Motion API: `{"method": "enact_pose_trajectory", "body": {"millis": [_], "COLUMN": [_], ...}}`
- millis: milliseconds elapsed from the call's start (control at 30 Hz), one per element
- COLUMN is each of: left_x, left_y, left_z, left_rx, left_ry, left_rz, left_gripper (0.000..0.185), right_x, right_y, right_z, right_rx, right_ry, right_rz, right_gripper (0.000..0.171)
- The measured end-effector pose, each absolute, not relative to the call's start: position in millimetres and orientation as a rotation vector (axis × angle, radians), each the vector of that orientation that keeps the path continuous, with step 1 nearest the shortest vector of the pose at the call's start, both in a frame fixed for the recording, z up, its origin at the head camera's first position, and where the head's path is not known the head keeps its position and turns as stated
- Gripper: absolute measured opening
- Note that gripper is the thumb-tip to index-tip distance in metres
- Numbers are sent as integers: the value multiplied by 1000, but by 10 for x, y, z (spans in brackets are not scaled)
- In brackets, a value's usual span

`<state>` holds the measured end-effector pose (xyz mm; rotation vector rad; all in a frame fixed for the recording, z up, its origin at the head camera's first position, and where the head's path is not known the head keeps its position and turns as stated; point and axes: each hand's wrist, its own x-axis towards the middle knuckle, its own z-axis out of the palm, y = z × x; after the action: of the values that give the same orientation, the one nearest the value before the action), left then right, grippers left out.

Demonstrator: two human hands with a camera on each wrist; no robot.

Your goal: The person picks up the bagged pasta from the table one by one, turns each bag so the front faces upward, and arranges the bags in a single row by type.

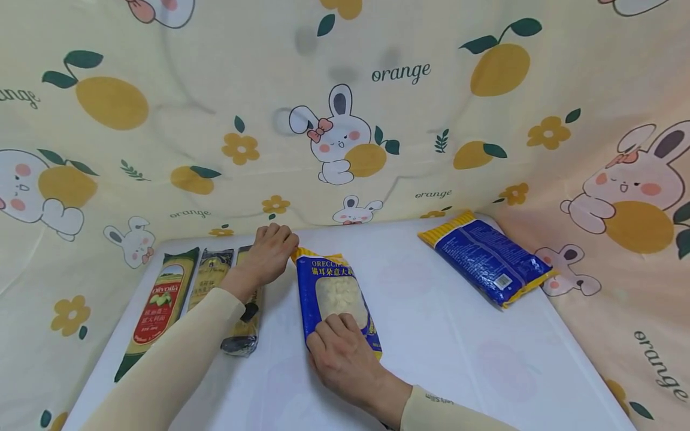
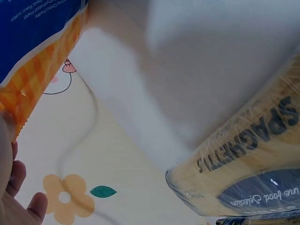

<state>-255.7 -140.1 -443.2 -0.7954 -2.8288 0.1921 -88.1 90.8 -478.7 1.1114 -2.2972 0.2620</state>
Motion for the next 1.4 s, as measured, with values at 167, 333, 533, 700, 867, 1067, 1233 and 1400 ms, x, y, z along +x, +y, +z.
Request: {"method": "enact_pose_trajectory", "body": {"millis": [167,333,533,700,867,1067,1233,1400], "left_x": [-2557,-2532,-2519,-2520,-2550,-2561,-2549,-2543], "left_y": [-1419,-1429,-1377,-1315,-1364,-1513,-1583,-1686], "left_z": [-4443,-4468,-4490,-4455,-4442,-4481,-4532,-4618], "left_rx": [-777,-716,-581,-625,-775,-874,-894,-893], "left_ry": [-2863,-2890,-2858,-2874,-2816,-2774,-2801,-2845], "left_rz": [192,137,83,133,278,393,352,365], "left_gripper": [17,14,31,24,12,11,10,9], "right_x": [-891,-903,-914,-912,-914,-922,-913,-882], "right_y": [885,867,902,936,890,729,612,555], "right_z": [-4792,-4813,-4806,-4797,-4828,-4916,-4983,-5019], "right_rx": [1127,1134,1109,1095,1120,1168,1188,1265], "right_ry": [-2292,-2278,-2260,-2240,-2211,-2185,-2245,-2311], "right_rz": [241,226,261,282,266,160,140,121], "right_gripper": [26,22,20,16,12,33,35,24]}}
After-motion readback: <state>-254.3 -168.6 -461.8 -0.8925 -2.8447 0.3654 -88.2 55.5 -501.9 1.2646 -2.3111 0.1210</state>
